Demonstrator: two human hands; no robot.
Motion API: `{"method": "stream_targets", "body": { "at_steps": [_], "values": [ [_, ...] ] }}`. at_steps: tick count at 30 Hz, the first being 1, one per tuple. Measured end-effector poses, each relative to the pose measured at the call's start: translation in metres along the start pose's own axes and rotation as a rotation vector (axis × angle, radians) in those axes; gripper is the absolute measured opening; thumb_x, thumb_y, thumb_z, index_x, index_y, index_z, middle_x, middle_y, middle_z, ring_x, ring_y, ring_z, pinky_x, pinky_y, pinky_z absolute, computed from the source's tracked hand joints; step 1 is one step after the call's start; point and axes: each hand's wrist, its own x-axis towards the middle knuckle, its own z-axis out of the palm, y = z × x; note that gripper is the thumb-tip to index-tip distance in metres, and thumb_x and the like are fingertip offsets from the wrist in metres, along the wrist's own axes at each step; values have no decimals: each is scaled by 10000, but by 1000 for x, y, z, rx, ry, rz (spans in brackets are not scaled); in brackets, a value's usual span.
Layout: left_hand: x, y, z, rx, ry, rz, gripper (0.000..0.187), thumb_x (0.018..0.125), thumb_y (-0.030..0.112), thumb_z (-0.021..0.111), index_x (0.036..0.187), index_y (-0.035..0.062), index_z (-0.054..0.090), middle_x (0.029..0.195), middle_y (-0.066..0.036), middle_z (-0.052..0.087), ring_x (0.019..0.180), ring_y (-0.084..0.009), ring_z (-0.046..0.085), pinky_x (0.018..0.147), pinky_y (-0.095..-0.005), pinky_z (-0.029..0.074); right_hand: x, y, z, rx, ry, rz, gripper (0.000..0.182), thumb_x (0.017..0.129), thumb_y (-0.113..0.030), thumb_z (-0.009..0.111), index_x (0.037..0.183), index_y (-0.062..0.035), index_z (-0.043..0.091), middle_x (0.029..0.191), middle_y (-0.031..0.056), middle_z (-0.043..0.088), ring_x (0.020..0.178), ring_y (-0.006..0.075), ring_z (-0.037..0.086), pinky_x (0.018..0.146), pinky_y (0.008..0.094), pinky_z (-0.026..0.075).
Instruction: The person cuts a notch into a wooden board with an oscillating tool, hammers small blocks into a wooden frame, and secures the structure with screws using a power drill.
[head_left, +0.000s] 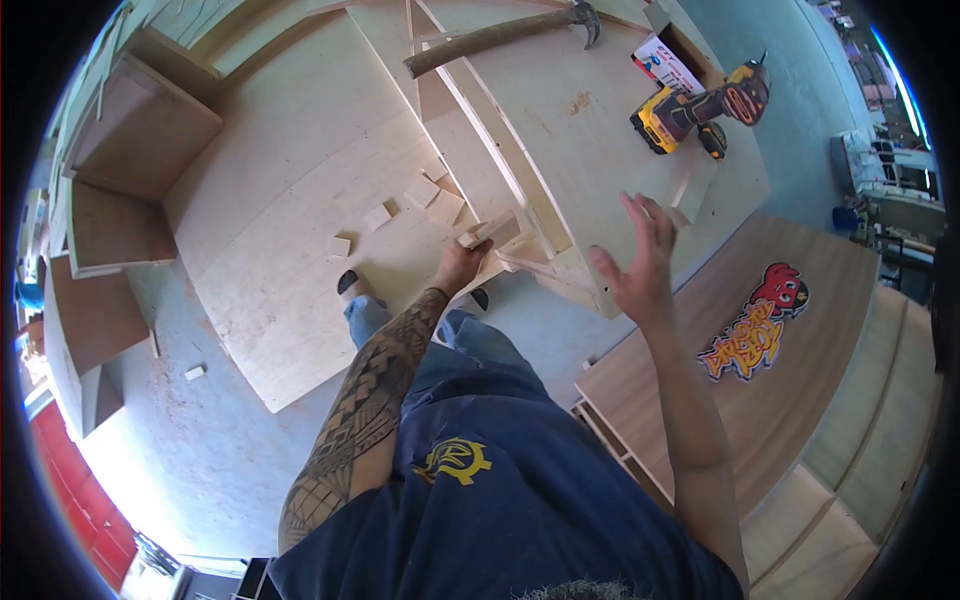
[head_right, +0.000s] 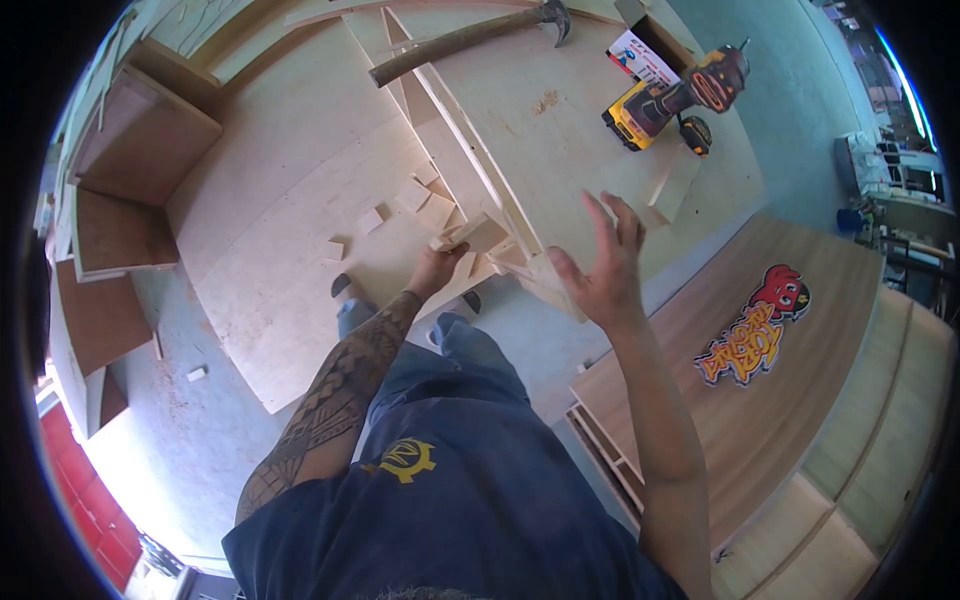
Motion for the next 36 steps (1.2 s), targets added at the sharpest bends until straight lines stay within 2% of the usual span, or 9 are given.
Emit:
{"method": "stream_targets", "body": {
  "at_steps": [1, 4, 8, 13, 20, 22, 26, 28, 36],
  "values": [
    [7, -12, 17, 10, -24, -46, 385, 1023, 247, 731, 1361, 68, 690, 1195, -179, 771, 1119, -321, 739, 958, -396, 572, -1, 7, 14, -12, -15, -16, 757, 946, -400, 773, 1553, -43, 495, 1543, 269, 467, 1405, 461, 449, 1162, 578, 370],
    [10, -25, 49, -55, -76, -31, 393, 1018, 219, 725, 1393, 108, 686, 1204, -181, 775, 1118, -340, 750, 959, -418, 586, -10, 8, 57, -374, -147, 78, 978, 946, -702, 605, 1689, -137, 314, 1638, 339, 269, 1464, 547, 306, 1204, 665, 237],
    [-3, -54, 78, -84, -55, -68, 392, 982, 96, 713, 1372, 102, 689, 1255, -225, 738, 1148, -397, 727, 963, -434, 588, -13, 17, 56, -263, -173, 145, 938, 954, -658, 627, 1694, -176, 312, 1644, 340, 265, 1470, 546, 298, 1198, 673, 233],
    [-16, -65, 92, -54, -67, 127, 567, 856, -112, 637, 1395, 66, 640, 1337, -219, 698, 1246, -422, 669, 1048, -442, 555, -9, 13, 56, -259, -176, 159, 903, 964, -617, 629, 1688, -167, 331, 1645, 353, 260, 1458, 546, 306, 1191, 672, 223],
    [-15, -53, 81, 31, -103, 23, 481, 886, -79, 624, 1354, 32, 626, 1321, -227, 693, 1218, -454, 662, 1041, -474, 554, -10, 18, 56, -259, -180, 120, 922, 955, -621, 632, 1687, -148, 331, 1643, 356, 265, 1458, 547, 300, 1192, 657, 208],
    [-16, -56, 89, 45, 63, 82, 546, 836, -103, 625, 1368, 21, 627, 1299, -260, 708, 1183, -463, 684, 1018, -473, 569, -11, 17, 55, -240, -182, 130, 932, 950, -629, 631, 1684, -137, 336, 1642, 361, 264, 1467, 536, 295, 1193, 656, 199],
    [-10, -62, 100, 72, 54, 158, 512, 855, -87, 644, 1359, 4, 621, 1313, -267, 694, 1197, -460, 677, 1013, -478, 571, -10, 17, 55, -230, -192, 116, 934, 950, -629, 631, 1678, -120, 343, 1642, 366, 261, 1484, 522, 284, 1200, 650, 185],
    [-9, -57, 107, 77, -30, 200, 414, 932, -1, 651, 1343, 0, 610, 1344, -240, 674, 1251, -440, 641, 1041, -485, 552, -10, 18, 55, -226, -190, 110, 941, 948, -631, 632, 1672, -100, 351, 1635, 372, 269, 1499, 512, 275, 1206, 644, 175],
    [2, -50, 127, 83, -168, 168, 480, 943, -28, 604, 1418, -12, 544, 1418, -257, 617, 1309, -444, 600, 1108, -484, 515, -10, 19, 56, -209, -197, 104, 946, 949, -634, 634, 1672, -93, 351, 1626, 376, 279, 1519, 512, 256, 1210, 640, 169]
  ]
}}
